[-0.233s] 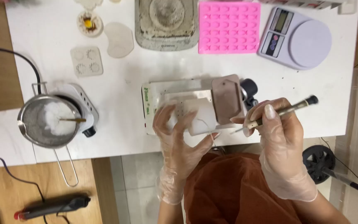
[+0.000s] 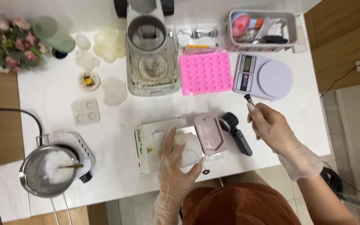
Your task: Preparing a silicone candle mold by inserting and securing a wick.
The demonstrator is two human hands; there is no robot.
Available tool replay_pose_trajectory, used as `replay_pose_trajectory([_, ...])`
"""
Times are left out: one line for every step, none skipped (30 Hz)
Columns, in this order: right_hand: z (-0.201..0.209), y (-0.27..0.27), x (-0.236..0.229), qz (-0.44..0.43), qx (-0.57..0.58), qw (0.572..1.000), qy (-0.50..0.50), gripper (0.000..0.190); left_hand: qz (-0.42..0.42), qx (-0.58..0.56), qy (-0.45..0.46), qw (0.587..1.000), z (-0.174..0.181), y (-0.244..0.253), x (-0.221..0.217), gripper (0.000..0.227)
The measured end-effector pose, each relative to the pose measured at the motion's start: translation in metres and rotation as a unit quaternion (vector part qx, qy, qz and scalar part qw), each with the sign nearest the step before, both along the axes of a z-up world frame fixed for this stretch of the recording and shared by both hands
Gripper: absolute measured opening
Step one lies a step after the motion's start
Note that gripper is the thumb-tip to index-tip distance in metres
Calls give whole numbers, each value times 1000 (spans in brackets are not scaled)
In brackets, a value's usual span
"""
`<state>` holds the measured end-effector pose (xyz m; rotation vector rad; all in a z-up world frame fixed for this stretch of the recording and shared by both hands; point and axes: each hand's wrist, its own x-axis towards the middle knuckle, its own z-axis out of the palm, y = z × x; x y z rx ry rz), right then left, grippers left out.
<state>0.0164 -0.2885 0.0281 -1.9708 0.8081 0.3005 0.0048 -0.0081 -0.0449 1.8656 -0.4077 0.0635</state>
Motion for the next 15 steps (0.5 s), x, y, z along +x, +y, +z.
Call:
replay_pose_trajectory([-3, -10, 10, 45, -75, 996, 28, 42, 7, 27, -38, 999, 0, -2, 5, 91])
replay_pose_trajectory([-4, -20, 18, 90, -148, 983, 64, 42, 17, 56, -69, 996, 2, -3, 7, 101])
replay_pose_trajectory([-9, -29, 31, 86, -152, 983, 56, 42, 15, 51, -77, 996, 7, -4, 11, 101])
replay_pose_trajectory([-14, -37, 45, 130, -178, 975, 9, 36, 21, 63, 4, 998, 13, -4, 14, 105])
replay_pose_trajectory([-19, -45, 58, 173, -203, 963, -39, 33, 26, 74, 85, 993, 18, -3, 16, 109])
replay_pose_trajectory([-29, -49, 80, 174, -205, 962, -45, 33, 28, 74, 79, 994, 16, -4, 18, 109])
replay_pose_trajectory([-38, -54, 102, 196, -223, 949, -109, 31, 28, 94, 85, 992, 14, -4, 19, 106])
replay_pose_trajectory([-47, -57, 126, 219, -239, 930, -174, 31, 30, 115, 91, 989, 12, -5, 20, 102])
replay_pose_trajectory([-65, -63, 149, 221, -240, 928, -181, 31, 35, 115, 84, 989, 11, -6, 19, 102])
replay_pose_trajectory([-83, -67, 176, 243, -261, 908, -222, 27, 43, 127, 84, 987, 9, -6, 20, 101])
replay_pose_trajectory([-101, -70, 205, 264, -282, 885, -261, 24, 51, 138, 83, 986, 6, -6, 22, 101])
replay_pose_trajectory([-109, -68, 221, 265, -281, 882, -270, 24, 57, 140, 76, 986, -2, -8, 17, 101])
replay_pose_trajectory([-118, -67, 238, 295, -325, 871, -220, 23, 80, 128, 35, 988, -10, -9, 13, 100])
replay_pose_trajectory([-127, -62, 257, 322, -366, 856, -171, 22, 103, 118, -6, 988, -19, -8, 11, 99])
replay_pose_trajectory([-136, -61, 271, 321, -365, 855, -180, 22, 108, 121, -14, 987, -51, 17, -18, 99])
